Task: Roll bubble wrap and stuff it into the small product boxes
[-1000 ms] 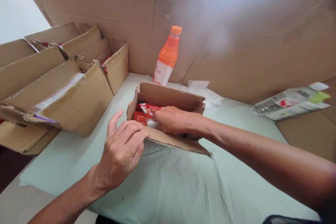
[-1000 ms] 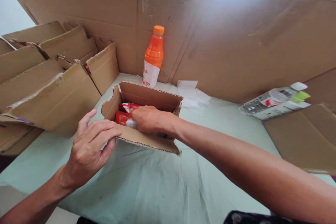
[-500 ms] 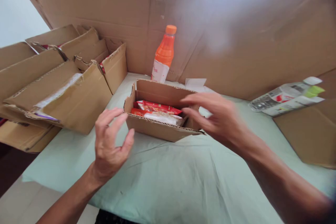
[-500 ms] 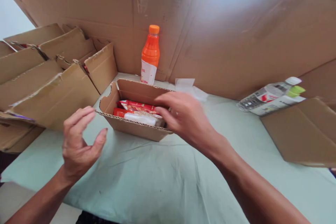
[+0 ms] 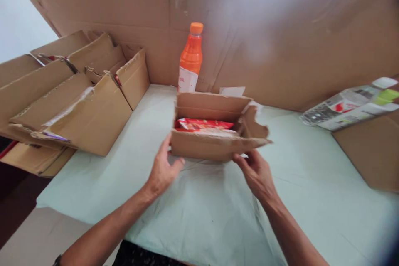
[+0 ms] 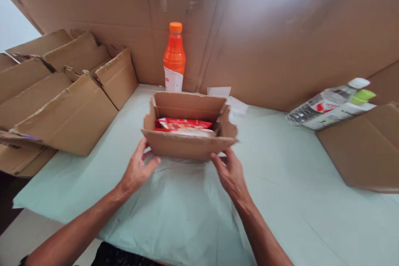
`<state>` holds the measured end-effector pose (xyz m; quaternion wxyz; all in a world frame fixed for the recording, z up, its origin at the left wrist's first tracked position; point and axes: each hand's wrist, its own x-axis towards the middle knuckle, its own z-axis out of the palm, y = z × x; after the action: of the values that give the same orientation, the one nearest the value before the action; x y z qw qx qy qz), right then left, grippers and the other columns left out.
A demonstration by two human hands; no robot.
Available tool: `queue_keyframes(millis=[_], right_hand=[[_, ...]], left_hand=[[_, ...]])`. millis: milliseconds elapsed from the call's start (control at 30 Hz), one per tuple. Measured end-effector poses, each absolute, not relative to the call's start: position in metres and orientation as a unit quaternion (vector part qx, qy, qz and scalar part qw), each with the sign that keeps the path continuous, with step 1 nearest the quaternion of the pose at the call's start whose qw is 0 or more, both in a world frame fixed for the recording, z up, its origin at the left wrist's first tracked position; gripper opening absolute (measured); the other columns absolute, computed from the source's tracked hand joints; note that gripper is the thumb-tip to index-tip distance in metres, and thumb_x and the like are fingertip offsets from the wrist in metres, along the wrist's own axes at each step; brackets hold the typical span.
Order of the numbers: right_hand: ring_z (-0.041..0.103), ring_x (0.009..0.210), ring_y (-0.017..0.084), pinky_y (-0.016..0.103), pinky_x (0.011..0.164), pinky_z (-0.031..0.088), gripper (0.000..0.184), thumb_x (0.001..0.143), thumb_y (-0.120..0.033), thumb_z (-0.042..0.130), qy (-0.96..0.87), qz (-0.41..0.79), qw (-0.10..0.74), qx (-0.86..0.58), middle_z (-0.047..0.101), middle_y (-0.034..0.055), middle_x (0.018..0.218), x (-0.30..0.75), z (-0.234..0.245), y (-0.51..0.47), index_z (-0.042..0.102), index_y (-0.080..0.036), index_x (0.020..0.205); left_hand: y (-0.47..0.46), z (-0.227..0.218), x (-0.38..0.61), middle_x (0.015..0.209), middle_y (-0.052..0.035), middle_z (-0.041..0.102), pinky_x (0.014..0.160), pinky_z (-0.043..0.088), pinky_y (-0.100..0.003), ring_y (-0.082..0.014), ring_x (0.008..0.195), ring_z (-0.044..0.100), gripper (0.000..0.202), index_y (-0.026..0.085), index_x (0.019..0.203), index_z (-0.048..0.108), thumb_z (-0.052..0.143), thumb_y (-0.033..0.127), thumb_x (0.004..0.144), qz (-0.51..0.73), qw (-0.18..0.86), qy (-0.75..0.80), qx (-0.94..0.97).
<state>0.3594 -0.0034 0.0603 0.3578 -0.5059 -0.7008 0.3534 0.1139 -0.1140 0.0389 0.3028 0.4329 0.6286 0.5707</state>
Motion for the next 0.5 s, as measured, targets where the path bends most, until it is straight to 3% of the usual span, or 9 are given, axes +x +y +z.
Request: queue_keyframes(millis=[200, 267, 333, 400, 500], right_hand=[[0.066, 0.070, 0.020, 0.031, 0.063, 0.056, 0.035, 0.083, -0.053, 0.069, -0.699, 0.381, 0.357, -0.487, 0.071, 0.0042, 0.081, 0.376, 0.057, 0.002, 0.066, -0.020, 0.096], [0.067, 0.077, 0.021, 0.034, 0.067, 0.058, 0.037, 0.084, -0.052, 0.068, -0.723, 0.413, 0.352, -0.427, 0.072, 0.0068, 0.092, 0.326, 0.052, 0.025, 0.066, -0.020, 0.102], [0.067, 0.100, 0.027, 0.040, 0.078, 0.060, 0.047, 0.083, -0.050, 0.066, -0.736, 0.444, 0.362, -0.361, 0.070, 0.0124, 0.115, 0.264, 0.047, 0.053, 0.062, -0.019, 0.118], [0.055, 0.128, 0.033, 0.046, 0.089, 0.059, 0.071, 0.080, -0.050, 0.067, -0.728, 0.456, 0.401, -0.317, 0.052, 0.0181, 0.145, 0.205, 0.038, 0.078, 0.047, -0.019, 0.141], [0.034, 0.147, 0.035, 0.054, 0.107, 0.049, 0.089, 0.080, -0.044, 0.066, -0.738, 0.436, 0.420, -0.297, 0.024, 0.0210, 0.163, 0.147, 0.016, 0.094, 0.027, -0.017, 0.155]], left_hand=[[-0.152, 0.026, 0.128, 0.158, -0.0135, 0.041, 0.118, 0.038, -0.051, -0.0325, 0.144, 0.042, 0.084, 0.023, 0.155, 0.031, 0.067, 0.028, 0.081, 0.556, 0.316, 0.622, 0.451], [-0.157, 0.027, 0.106, 0.157, -0.0142, 0.040, 0.117, 0.038, -0.051, -0.0325, 0.144, 0.041, 0.083, 0.023, 0.156, 0.028, 0.066, 0.029, 0.083, 0.579, 0.288, 0.644, 0.409], [-0.155, 0.029, 0.083, 0.160, -0.0136, 0.036, 0.117, 0.040, -0.051, -0.0324, 0.146, 0.038, 0.084, 0.024, 0.157, 0.025, 0.066, 0.030, 0.084, 0.602, 0.265, 0.651, 0.378], [-0.148, 0.027, 0.068, 0.164, -0.0123, 0.029, 0.115, 0.042, -0.051, -0.0327, 0.148, 0.034, 0.086, 0.028, 0.158, 0.022, 0.066, 0.031, 0.084, 0.622, 0.262, 0.645, 0.358], [-0.133, 0.017, 0.062, 0.166, -0.0135, 0.022, 0.112, 0.046, -0.052, -0.0341, 0.149, 0.033, 0.084, 0.029, 0.157, 0.022, 0.064, 0.030, 0.084, 0.631, 0.295, 0.635, 0.335]])
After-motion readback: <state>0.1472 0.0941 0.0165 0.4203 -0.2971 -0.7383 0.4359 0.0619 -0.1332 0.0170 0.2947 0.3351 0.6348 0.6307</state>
